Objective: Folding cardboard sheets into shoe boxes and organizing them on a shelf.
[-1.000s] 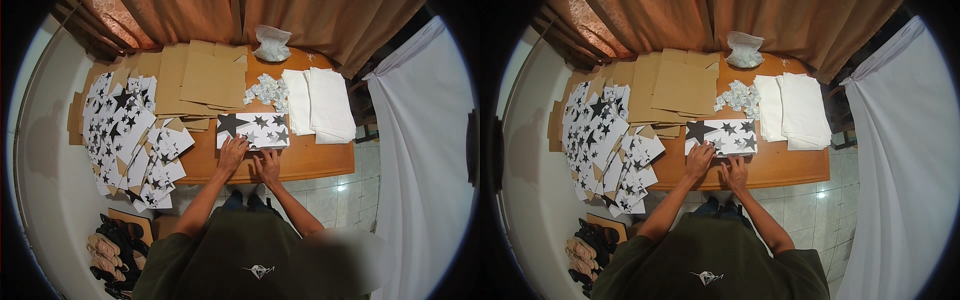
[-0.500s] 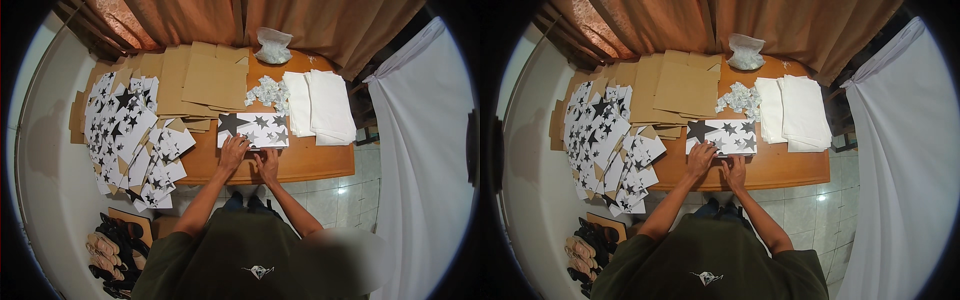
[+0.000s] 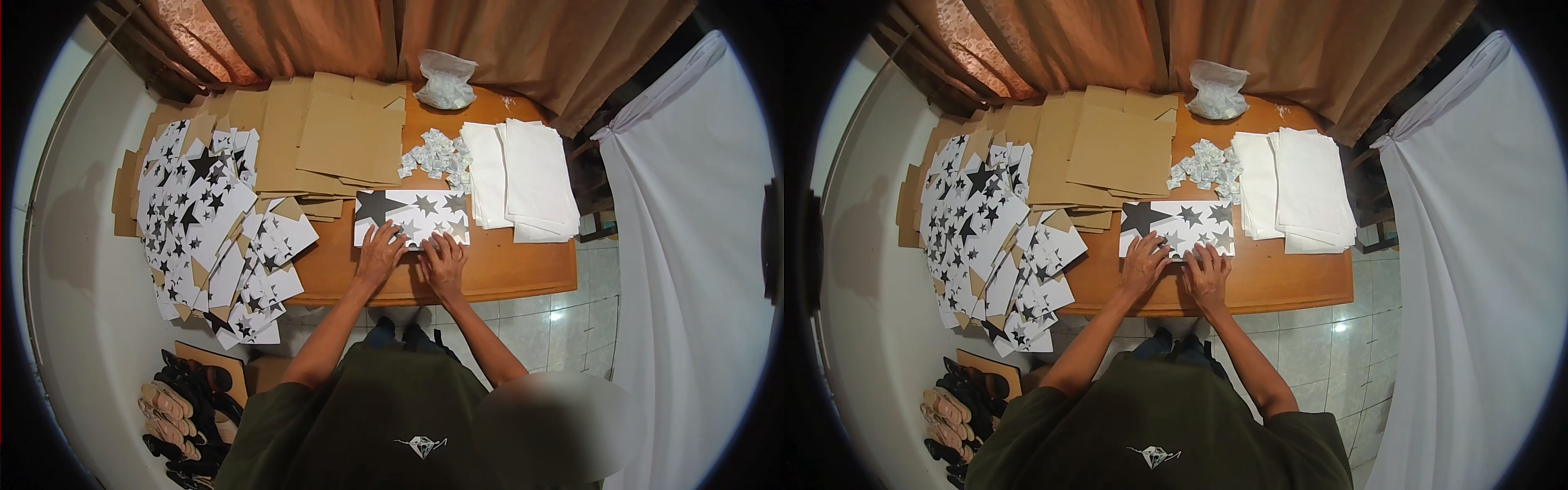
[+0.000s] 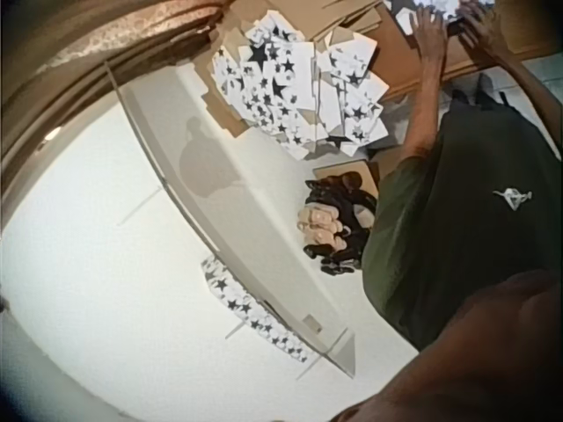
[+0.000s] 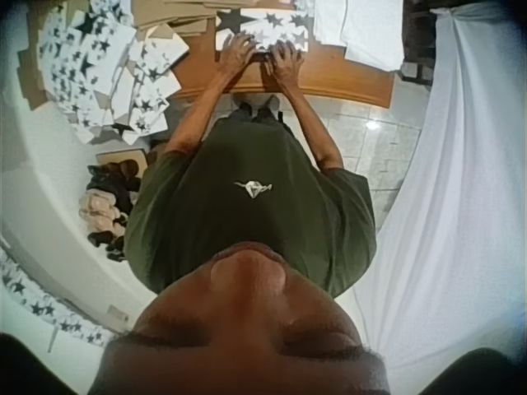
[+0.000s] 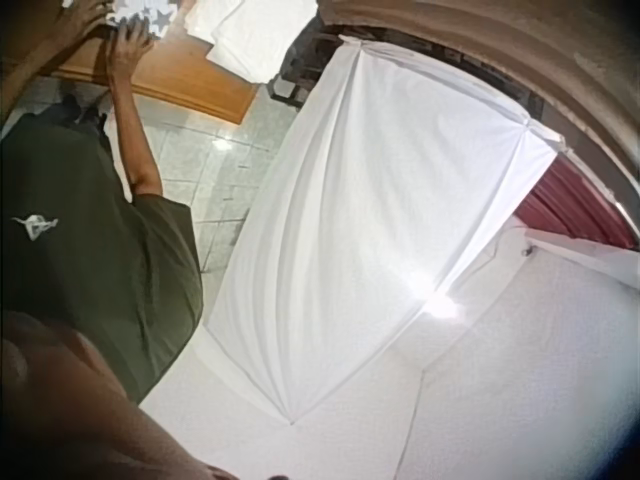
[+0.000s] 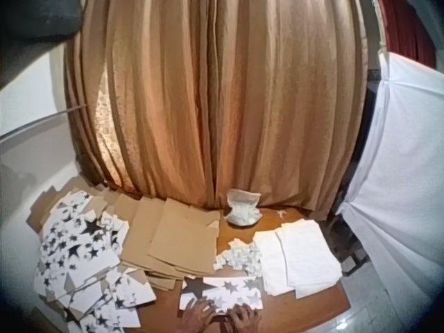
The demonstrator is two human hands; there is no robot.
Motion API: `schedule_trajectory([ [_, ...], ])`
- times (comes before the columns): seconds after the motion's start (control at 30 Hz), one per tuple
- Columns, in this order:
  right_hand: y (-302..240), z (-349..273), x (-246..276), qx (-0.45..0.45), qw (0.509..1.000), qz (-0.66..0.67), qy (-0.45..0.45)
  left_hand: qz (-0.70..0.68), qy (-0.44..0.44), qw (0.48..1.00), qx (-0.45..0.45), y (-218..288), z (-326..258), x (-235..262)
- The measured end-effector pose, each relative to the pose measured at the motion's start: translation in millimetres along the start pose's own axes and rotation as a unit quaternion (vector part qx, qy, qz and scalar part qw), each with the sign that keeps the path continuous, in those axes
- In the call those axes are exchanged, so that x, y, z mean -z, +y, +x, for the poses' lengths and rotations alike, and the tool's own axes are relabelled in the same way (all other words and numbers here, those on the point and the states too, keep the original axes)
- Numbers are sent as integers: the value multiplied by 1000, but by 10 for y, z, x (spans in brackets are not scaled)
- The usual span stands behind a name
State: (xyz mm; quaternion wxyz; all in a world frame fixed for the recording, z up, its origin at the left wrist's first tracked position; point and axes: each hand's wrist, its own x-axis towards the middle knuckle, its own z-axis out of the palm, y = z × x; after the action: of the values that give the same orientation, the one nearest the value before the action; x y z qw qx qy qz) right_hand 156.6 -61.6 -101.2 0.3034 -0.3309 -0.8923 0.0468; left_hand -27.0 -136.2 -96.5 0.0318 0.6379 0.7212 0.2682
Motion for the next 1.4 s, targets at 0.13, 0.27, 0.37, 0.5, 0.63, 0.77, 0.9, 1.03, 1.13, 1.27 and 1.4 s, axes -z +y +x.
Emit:
schedule_trajectory([
  [0.13,141,1,-153,14,999,28,-40,-18,-11,1000,-10,-38,-27,-41],
  [0.27,123,-7,-177,14,999,7,-44,-42,-59,997,-11,-74,-64,-6],
  [0.37,106,29,-198,11,999,1,-44,-25,-43,998,-24,-126,-84,-55],
  [0.5,127,24,-202,5,999,27,-37,-31,-35,999,-17,-107,-67,-61],
  [0.63,131,-6,-191,14,999,31,-33,-65,-46,997,-11,-156,-62,-4],
  [0.77,147,-10,-177,22,999,17,-34,20,-66,997,-44,-122,-29,28],
  [0.9,140,8,-146,25,998,46,-22,55,-41,995,-68,-117,-88,-43],
  [1.03,210,17,-145,40,998,40,-36,2,-44,998,-45,-114,-68,-12],
  [1.13,205,-15,-146,43,998,34,-32,-26,-39,998,-43,-75,-45,62],
  [1.27,130,-5,-142,26,999,35,-23,-24,-2,998,-60,-76,-139,22],
  [1.4,133,6,-184,29,999,30,-8,2,7,999,-49,-85,-115,-88],
])
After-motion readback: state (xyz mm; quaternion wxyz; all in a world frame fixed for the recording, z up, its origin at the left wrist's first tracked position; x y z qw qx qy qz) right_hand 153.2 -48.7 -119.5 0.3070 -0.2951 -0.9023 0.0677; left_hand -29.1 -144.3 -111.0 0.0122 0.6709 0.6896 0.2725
